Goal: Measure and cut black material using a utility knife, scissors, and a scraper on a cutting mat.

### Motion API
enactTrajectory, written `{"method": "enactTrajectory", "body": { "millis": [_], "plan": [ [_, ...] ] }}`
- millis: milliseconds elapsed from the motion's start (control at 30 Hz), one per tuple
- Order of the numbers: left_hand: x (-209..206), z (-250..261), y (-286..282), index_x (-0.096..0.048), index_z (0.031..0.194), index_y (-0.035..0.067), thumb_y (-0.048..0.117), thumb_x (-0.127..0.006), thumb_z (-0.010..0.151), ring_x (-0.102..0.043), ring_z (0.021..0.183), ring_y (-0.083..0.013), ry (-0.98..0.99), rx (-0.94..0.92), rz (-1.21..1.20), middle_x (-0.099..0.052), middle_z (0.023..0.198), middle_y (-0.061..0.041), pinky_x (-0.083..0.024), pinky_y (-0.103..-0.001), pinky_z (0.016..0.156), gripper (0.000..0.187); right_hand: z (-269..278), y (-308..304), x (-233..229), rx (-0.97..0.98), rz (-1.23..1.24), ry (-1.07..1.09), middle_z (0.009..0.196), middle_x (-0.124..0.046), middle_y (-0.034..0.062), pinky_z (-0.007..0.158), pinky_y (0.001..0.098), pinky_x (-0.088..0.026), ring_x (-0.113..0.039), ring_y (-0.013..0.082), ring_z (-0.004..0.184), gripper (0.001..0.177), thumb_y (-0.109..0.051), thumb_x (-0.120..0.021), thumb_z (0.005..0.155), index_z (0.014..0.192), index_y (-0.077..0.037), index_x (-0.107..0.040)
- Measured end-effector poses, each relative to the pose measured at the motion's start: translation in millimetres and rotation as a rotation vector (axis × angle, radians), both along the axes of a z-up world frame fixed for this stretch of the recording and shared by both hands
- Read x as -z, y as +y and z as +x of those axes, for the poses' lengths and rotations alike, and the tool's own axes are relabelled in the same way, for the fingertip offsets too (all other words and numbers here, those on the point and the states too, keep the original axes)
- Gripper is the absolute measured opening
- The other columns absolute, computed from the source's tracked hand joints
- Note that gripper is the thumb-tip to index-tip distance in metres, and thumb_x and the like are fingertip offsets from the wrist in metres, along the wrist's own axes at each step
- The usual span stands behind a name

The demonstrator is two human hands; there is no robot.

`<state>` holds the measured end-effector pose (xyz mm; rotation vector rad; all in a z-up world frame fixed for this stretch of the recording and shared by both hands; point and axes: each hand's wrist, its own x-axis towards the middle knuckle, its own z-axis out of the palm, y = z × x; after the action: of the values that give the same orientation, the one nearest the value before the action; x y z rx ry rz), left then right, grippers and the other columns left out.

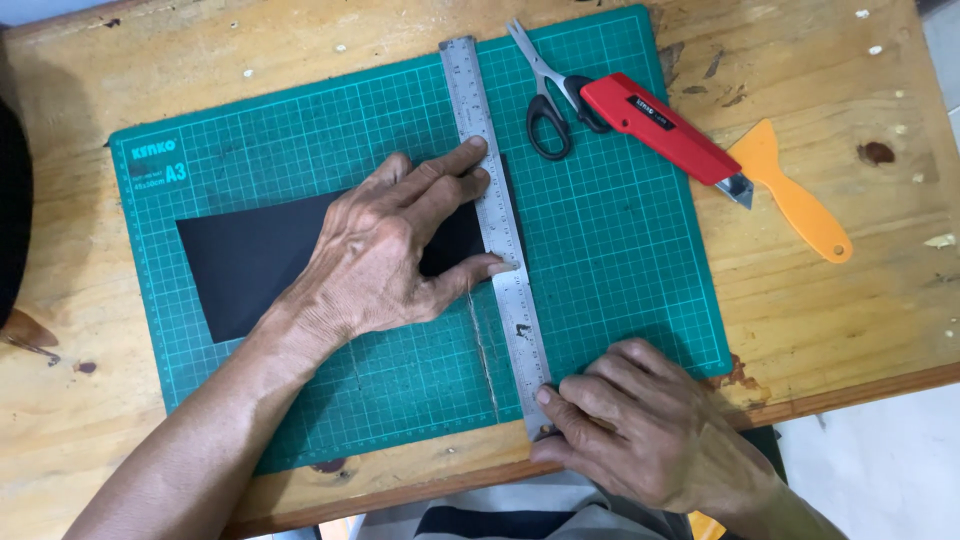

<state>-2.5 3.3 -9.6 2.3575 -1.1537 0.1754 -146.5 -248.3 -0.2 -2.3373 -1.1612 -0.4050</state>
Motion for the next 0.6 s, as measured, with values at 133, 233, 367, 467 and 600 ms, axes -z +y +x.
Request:
{"method": "enactTrajectory", "body": {
  "millis": [133, 233, 367, 467, 600],
  "plan": [
    [0.4, 0.6, -0.1, -0.063, 0.138, 0.001, 0.048, -0.079, 0.094, -0.067, 0.106, -0.0375, -0.011, 0.011, -0.016, -0.054, 0.155, -0.013, -0.052, -0.046, 0.085, 0.066, -0.1, -0.3, 0.2, 0.002, -0.007, 0.024, 0.098, -0.063, 0.0091, 0.067, 0.0433, -0.046, -0.057, 0.0260, 0.072, 0.042, -0.038, -0.083, 0.096, 0.109, -0.002, -0.066],
    [1.2, 0.2, 0.3, -0.063, 0.138, 0.001, 0.049, -0.078, 0.095, -0.066, 0.103, -0.0368, -0.006, 0.007, -0.010, -0.053, 0.155, -0.012, -0.052, -0.045, 0.083, 0.067, -0.6, -0.3, 0.7, 0.003, 0.000, 0.032, 0.098, -0.063, 0.0092, 0.067, 0.0434, -0.046, -0.057, 0.0260, 0.072, 0.042, -0.038, -0.082, 0.096, 0.109, -0.002, -0.066],
    [1.2, 0.2, 0.3, -0.062, 0.138, 0.001, 0.050, -0.078, 0.094, -0.066, 0.103, -0.0369, 0.001, 0.005, -0.010, -0.052, 0.156, -0.012, -0.052, -0.046, 0.084, 0.068, -0.6, -0.4, -0.3, 0.002, -0.009, 0.032, 0.098, -0.062, 0.0094, 0.067, 0.0439, -0.045, -0.057, 0.0265, 0.073, 0.041, -0.037, -0.081, 0.097, 0.110, -0.002, -0.066],
    [1.4, 0.5, -0.1, -0.063, 0.137, 0.000, 0.049, -0.080, 0.093, -0.062, 0.095, -0.0350, -0.013, 0.012, -0.016, -0.053, 0.155, -0.013, -0.053, -0.045, 0.080, 0.068, -0.5, -0.5, -0.2, 0.000, 0.005, 0.035, 0.099, -0.063, 0.0097, 0.065, 0.0437, -0.044, -0.057, 0.0266, 0.073, 0.043, -0.036, -0.084, 0.096, 0.112, -0.001, -0.065],
    [-0.1, -1.0, -0.5, -0.063, 0.138, 0.001, 0.050, -0.078, 0.094, -0.062, 0.095, -0.0347, -0.004, 0.005, -0.016, -0.054, 0.155, -0.013, -0.052, -0.045, 0.080, 0.068, -0.6, 0.3, 0.3, 0.007, 0.006, 0.018, 0.097, -0.062, 0.0098, 0.065, 0.0432, -0.044, -0.056, 0.0265, 0.072, 0.041, -0.037, -0.082, 0.096, 0.109, -0.001, -0.066]
  ]
}}
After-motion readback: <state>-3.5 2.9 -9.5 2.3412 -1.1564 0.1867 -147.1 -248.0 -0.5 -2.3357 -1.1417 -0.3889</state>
